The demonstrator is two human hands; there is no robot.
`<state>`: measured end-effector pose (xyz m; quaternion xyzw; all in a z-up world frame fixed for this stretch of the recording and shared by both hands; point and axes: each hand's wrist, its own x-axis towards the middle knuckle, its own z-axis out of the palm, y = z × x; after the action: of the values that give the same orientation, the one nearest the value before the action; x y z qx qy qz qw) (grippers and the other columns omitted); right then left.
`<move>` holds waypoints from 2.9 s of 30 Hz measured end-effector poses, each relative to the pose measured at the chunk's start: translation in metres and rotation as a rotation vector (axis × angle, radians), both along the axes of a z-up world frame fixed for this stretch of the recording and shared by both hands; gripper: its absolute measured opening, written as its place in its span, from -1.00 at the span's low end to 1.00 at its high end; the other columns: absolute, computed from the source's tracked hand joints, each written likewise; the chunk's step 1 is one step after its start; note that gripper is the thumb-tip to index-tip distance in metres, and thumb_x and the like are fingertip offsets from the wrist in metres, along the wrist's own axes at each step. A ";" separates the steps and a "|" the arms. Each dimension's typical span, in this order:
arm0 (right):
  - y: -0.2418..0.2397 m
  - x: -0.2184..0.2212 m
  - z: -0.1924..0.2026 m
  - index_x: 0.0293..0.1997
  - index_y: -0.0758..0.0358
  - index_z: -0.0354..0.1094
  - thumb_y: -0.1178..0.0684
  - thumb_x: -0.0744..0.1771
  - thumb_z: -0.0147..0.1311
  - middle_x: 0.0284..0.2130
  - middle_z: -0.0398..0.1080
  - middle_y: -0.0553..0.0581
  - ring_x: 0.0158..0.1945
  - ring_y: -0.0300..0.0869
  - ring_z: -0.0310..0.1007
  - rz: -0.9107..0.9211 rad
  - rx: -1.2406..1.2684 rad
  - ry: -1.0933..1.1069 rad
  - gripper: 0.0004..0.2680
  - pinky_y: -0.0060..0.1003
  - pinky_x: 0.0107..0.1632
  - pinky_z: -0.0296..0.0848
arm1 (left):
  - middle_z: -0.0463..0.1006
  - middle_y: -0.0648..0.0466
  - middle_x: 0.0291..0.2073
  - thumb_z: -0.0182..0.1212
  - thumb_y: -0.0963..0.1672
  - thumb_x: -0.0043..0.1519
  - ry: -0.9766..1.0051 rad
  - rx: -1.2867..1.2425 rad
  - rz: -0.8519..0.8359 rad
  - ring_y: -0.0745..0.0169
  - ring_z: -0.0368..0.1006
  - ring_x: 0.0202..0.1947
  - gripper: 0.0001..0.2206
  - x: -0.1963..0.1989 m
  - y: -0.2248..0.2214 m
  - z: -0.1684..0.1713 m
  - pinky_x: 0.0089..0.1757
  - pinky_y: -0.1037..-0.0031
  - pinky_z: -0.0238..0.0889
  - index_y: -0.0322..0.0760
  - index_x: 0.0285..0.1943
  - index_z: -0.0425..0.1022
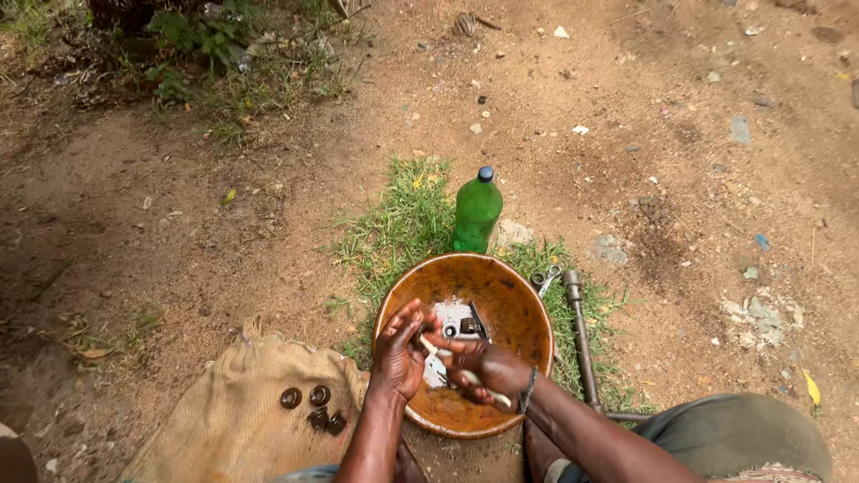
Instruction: The person cleans small mechanical components in a bowl of liquid using a cloth and their hands, then places them on a piece of burlap.
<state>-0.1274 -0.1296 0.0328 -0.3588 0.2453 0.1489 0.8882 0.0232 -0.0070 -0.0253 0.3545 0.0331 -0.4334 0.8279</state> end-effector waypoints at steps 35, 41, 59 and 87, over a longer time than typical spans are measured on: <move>0.014 0.005 0.008 0.42 -0.04 0.24 0.17 0.31 0.08 -0.63 0.37 0.09 -0.64 -0.26 0.19 0.572 -1.766 -0.181 -0.54 -0.21 -0.50 0.36 | 0.57 -0.25 0.04 0.18 0.04 0.25 0.109 0.211 0.052 -0.10 0.60 -0.03 -0.45 -0.011 -0.002 0.015 -0.03 0.23 0.52 -0.45 0.29 0.38; 0.014 0.009 0.016 0.45 -0.19 0.25 0.08 0.39 0.03 -0.67 0.26 -0.02 -0.69 -0.27 0.06 0.338 -0.803 0.080 -0.59 -0.27 -0.60 0.16 | 0.54 -0.38 0.09 0.10 0.10 0.25 0.071 0.221 0.069 -0.18 0.50 -0.08 -0.37 -0.005 -0.001 0.023 -0.08 0.10 0.43 -0.46 0.33 0.35; 0.010 0.007 -0.005 0.43 -0.03 0.20 0.15 0.41 0.00 -0.62 0.48 0.11 -0.61 -0.31 0.42 0.508 -1.469 -0.004 -0.63 -0.35 -0.45 0.46 | 0.57 -0.26 0.07 0.28 -0.15 0.15 0.121 0.310 -0.008 -0.04 0.55 0.00 -0.50 -0.007 -0.005 -0.007 -0.02 0.33 0.49 -0.48 0.29 0.39; 0.014 0.001 0.030 0.41 -0.04 0.26 0.08 0.43 -0.04 -0.71 0.34 -0.03 -0.70 -0.39 0.24 0.639 -1.356 -0.011 -0.67 -0.41 -0.51 0.43 | 0.59 -0.33 -0.07 0.28 -0.28 0.18 -0.166 0.394 -0.010 -0.23 0.54 -0.19 -0.56 -0.008 0.001 0.025 -0.26 0.20 0.43 -0.48 0.29 0.39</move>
<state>-0.1265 -0.1158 0.0624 -0.8820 0.1628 0.2139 0.3869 0.0151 -0.0056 -0.0005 0.5440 0.0470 -0.3921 0.7404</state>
